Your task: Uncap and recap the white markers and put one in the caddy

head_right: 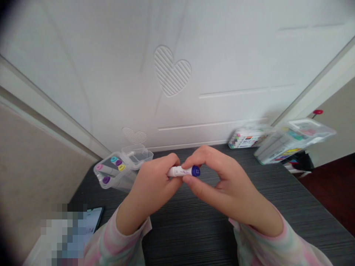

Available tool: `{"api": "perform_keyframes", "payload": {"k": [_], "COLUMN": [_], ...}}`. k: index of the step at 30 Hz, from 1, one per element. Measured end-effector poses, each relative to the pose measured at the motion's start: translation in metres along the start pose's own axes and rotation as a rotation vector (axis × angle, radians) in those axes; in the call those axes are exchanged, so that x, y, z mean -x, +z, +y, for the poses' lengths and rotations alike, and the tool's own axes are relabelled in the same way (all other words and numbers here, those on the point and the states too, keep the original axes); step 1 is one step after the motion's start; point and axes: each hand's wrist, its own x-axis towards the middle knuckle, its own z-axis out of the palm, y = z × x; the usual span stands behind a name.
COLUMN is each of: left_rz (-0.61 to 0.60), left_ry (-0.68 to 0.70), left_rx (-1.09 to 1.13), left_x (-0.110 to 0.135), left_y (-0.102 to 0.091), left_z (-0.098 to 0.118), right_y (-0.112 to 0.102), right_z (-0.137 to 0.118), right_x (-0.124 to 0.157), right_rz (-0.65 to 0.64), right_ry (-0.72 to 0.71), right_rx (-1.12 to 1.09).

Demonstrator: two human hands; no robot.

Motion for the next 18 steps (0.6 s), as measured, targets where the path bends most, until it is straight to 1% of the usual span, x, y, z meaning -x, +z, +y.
{"api": "perform_keyframes", "payload": {"k": [4, 6, 9, 11, 14, 18], "left_rz": [0.033, 0.027, -0.010, -0.047, -0.100, -0.144], "left_ry": [0.012, 0.012, -0.003, -0.016, -0.029, -0.046], "left_rx": [-0.063, -0.073, -0.048, 0.011, 0.107, 0.155], "left_x": [0.0008, 0.0007, 0.0001, -0.0003, -0.0011, -0.0026], "left_y": [0.0005, 0.0005, -0.0004, -0.0013, -0.0029, -0.0042], "left_z": [0.0002, 0.0002, 0.0001, 0.0000, -0.0003, -0.0004], "right_y": [0.0029, 0.0034, 0.0032, 0.0027, 0.0018, 0.0020], "right_z": [-0.0002, -0.0003, 0.0003, 0.0006, 0.0000, -0.0016], "right_x": [-0.0018, -0.0025, -0.0030, -0.0032, -0.0038, -0.0057], "right_rz": [0.018, 0.022, 0.031, 0.031, -0.004, -0.047], "right_ry": [-0.006, -0.010, -0.022, -0.040, -0.070, -0.083], "right_rx": [0.010, 0.021, 0.030, 0.033, 0.040, 0.031]}}
